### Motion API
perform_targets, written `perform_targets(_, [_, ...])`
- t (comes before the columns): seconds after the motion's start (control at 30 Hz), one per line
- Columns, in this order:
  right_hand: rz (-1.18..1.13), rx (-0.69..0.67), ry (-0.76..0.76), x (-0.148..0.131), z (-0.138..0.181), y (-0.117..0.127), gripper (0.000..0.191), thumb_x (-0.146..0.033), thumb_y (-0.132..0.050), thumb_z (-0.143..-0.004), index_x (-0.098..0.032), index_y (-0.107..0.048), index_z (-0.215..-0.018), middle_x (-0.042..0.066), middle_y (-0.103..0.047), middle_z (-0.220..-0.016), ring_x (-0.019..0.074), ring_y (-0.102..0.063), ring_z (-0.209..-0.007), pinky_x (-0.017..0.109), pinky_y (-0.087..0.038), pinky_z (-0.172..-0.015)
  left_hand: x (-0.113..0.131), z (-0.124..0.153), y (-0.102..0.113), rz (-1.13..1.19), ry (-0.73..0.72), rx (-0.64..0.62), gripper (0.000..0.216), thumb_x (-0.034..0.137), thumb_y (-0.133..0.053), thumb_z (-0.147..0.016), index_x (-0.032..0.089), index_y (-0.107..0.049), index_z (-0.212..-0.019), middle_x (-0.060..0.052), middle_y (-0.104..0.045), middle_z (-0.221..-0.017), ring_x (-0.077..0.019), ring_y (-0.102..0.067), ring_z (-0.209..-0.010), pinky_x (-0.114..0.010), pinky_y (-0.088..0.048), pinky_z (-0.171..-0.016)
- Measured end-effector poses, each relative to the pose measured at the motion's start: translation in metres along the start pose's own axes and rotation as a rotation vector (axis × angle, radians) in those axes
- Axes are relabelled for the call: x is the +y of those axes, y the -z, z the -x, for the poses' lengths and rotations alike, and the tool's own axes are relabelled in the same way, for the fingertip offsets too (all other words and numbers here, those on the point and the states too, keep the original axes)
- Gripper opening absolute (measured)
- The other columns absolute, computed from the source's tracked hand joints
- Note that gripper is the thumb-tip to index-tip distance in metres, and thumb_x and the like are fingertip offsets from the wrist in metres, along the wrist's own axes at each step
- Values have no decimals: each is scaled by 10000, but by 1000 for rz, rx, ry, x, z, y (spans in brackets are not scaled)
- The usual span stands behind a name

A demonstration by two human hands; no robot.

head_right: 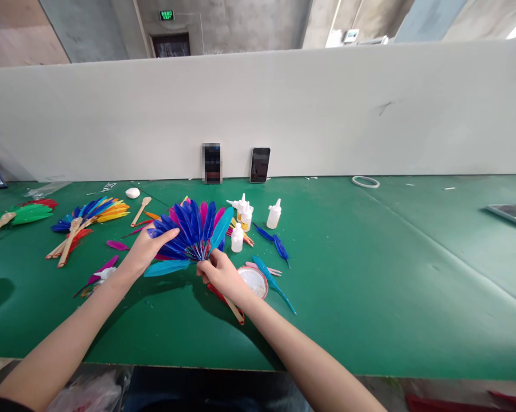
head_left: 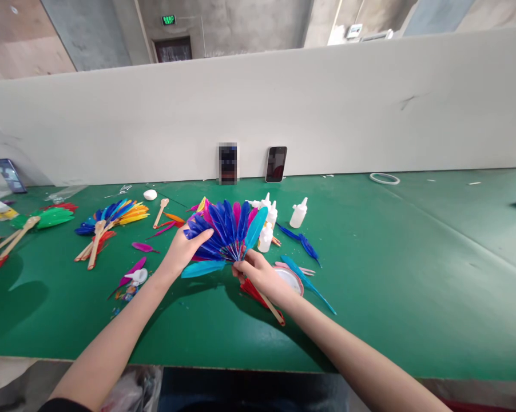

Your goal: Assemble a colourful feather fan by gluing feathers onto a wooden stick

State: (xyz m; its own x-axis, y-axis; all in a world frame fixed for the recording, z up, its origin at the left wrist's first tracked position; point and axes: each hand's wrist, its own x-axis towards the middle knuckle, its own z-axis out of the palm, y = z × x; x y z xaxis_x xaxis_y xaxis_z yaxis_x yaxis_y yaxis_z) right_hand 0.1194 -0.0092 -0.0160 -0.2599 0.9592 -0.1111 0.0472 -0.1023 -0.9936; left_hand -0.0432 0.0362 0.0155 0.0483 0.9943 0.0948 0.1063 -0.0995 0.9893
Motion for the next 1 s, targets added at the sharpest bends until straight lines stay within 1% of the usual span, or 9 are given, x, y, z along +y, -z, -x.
perform_targets(0.53, [-10,-9,0,-1,0,0,83,-268,-438,-659,-197,-407,-629,-44,-491,-550,83,-427,-479,245,-336,-502,0,0,0,-1,-21,8,327,331,-674,-614,168,-635,-894,-30,-698,-885,-208,-632,-861,-319,-498,-785])
perform_targets(0.7, [-11,-12,8,0,0,0,55,-240,-445,-637,-194,-415,-636,-56,-468,-518,83,-423,-473,240,-334,-496,1,0,-1,-2,-20,21,321,336,-682,-597,163,-632,-863,-30,-698,-858,-203,-631,-837,-317,-498,-771])
perform_targets(0.83, [-74,-42,21,-1,1,0,82,-236,-476,-623,-196,-413,-657,-75,-438,-484,84,-426,-474,231,-335,-496,1,-1,0,-48,-29,31,315,351,-665,-613,157,-611,-855,-34,-686,-842,-201,-624,-826,-316,-495,-754])
perform_targets(0.9, [-122,-64,27,0,0,0,104,-251,-492,-627,-195,-421,-677,-80,-429,-482,82,-422,-471,227,-335,-496,0,-2,1,-113,-77,45,318,372,-631,-654,159,-581,-885,-36,-670,-843,-196,-617,-821,-320,-492,-743])
perform_targets(0.93, [-148,-77,33,1,0,1,107,-252,-493,-628,-195,-428,-692,-79,-434,-494,80,-421,-471,226,-333,-495,-1,-3,2,-162,-128,69,320,379,-608,-679,162,-562,-911,-38,-658,-849,-191,-612,-821,-322,-490,-740])
perform_targets(1.0, [-205,-94,49,4,-1,3,110,-231,-479,-626,-194,-443,-724,-69,-463,-554,74,-426,-476,222,-328,-490,-2,-3,4,-301,-292,163,313,370,-561,-726,170,-523,-964,-49,-628,-896,-184,-593,-850,-331,-480,-757])
